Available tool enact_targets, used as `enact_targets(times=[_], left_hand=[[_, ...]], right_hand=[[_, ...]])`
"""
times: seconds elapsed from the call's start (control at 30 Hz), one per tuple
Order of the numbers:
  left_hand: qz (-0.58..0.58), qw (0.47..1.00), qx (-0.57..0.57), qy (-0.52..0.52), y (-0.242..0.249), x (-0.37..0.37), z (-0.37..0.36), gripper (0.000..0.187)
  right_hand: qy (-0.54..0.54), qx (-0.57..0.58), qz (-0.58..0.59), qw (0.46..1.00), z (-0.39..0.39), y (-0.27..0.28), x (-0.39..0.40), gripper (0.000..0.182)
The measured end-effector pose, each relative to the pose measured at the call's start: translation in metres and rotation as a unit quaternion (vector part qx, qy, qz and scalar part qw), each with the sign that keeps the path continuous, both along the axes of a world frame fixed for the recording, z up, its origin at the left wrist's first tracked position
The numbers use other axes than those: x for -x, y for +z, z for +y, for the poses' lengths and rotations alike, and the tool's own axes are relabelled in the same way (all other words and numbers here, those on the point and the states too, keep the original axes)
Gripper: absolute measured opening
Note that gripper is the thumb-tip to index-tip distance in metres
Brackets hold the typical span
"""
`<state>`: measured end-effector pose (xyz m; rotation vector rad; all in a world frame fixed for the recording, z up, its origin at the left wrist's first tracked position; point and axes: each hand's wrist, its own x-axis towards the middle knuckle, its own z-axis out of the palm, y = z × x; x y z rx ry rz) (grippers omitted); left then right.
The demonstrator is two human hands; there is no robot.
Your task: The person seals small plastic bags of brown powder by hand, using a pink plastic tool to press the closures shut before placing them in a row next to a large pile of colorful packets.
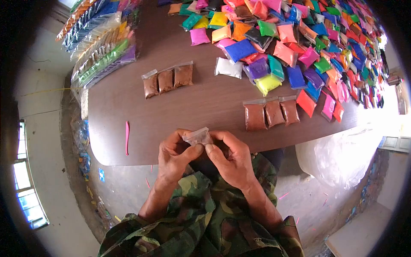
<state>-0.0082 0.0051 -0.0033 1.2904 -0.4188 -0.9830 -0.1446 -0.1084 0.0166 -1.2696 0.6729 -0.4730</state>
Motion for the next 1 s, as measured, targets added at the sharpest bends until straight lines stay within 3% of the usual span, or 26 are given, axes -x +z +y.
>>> enact_targets(times=[0.2, 0.4, 0.6, 1.0], left_hand=[[-0.004, 0.999, 0.025, -0.028, 0.002, 0.001, -0.002, 0.024], [0.035, 0.998, 0.027, -0.05, 0.01, -0.003, 0.002, 0.024], [0.034, 0.998, 0.039, -0.037, -0.001, -0.007, 0.006, 0.02], [0.01, 0.998, 0.004, -0.064, 0.012, -0.003, -0.003, 0.028]], right_hand=[[-0.003, 0.021, -0.003, 1.0, -0.003, -0.013, 0.005, 0.013], [-0.015, -0.001, -0.087, 0.996, 0.001, -0.019, 0.002, 0.011], [0.017, -0.013, -0.01, 1.0, 0.0, -0.003, 0.001, 0.013], [-0.08, -0.077, -0.099, 0.989, 0.007, -0.013, -0.005, 0.013]])
